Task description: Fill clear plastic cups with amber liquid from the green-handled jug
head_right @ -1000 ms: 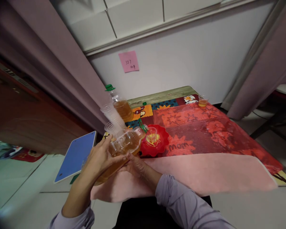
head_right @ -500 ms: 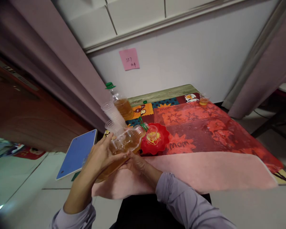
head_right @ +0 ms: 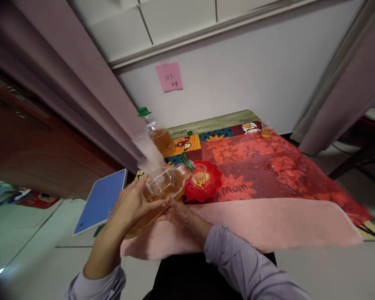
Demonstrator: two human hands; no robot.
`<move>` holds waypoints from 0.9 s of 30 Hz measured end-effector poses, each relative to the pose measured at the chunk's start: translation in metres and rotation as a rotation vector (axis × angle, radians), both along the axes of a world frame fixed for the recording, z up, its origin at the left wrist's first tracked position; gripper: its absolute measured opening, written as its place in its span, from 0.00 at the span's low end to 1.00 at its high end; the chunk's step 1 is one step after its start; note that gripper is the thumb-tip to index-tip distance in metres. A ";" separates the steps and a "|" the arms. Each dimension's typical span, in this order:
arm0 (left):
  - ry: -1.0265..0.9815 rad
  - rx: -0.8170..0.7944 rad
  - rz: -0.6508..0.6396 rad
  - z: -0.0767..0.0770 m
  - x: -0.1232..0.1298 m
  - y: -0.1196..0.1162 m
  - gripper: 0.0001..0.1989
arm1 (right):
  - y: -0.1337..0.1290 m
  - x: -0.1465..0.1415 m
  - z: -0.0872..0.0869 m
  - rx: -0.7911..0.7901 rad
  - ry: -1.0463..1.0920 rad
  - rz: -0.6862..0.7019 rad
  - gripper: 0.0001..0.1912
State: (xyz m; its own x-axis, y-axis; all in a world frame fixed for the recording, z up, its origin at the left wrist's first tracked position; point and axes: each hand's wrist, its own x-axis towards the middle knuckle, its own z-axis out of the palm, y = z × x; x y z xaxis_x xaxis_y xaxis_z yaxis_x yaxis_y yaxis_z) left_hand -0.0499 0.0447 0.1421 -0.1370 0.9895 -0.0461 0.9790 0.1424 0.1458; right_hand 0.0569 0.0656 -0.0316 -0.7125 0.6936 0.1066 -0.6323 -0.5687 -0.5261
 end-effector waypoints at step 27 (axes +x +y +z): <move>-0.010 0.014 0.012 0.000 0.002 -0.001 0.45 | -0.002 0.002 0.010 0.014 -0.016 0.006 0.43</move>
